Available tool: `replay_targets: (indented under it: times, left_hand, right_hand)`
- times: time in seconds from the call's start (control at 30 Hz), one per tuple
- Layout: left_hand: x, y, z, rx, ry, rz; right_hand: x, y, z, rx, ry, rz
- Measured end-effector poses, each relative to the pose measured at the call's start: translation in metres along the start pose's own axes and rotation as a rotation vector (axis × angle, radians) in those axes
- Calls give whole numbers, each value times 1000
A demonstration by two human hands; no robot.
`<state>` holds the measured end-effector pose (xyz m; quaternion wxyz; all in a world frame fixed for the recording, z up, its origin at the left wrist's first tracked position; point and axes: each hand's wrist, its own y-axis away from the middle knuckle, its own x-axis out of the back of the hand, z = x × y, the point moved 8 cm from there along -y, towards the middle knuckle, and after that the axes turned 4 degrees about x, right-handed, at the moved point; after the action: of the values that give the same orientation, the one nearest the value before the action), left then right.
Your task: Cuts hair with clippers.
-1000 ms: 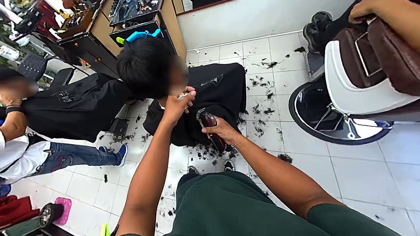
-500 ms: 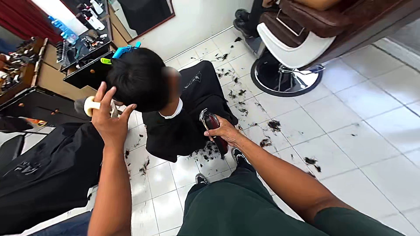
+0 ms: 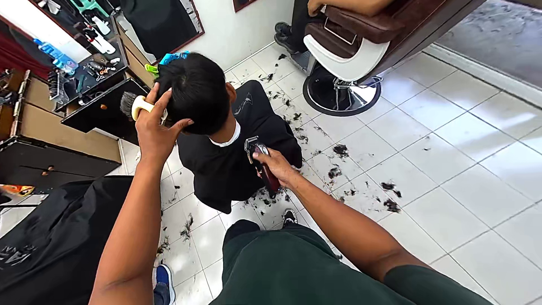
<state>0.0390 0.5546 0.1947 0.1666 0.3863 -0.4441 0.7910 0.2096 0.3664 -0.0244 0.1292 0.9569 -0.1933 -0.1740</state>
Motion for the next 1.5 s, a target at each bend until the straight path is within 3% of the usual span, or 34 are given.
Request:
replay_targets:
  times: [0.1, 0.37, 0.67, 1.03, 1.2, 1.37, 1.5]
  left_hand:
    - [-3, -12, -5, -35, 12, -32]
    - [-11, -29, -20, -183, 166, -80]
    - [-17, -41, -22, -227, 180, -206]
    - [-21, -46, -24, -217, 185, -263]
    - [-21, -46, -23, -215, 201, -255]
    - [-22, -47, -24, -201, 196, -263]
    - [-23, -48, -24, -194, 183, -266]
  right_hand:
    - [-23, -7, -8, 33, -10, 53]
    - [-89, -28, -19, 114, 302, 263]
    - [-112, -23, -15, 186, 273, 507]
    - [-111, -21, -17, 194, 280, 582]
    - [-117, -17, -24, 309, 343, 559]
    - [-121, -24, -18, 178, 454, 441]
    - [-119, -39, -19, 188, 389, 432]
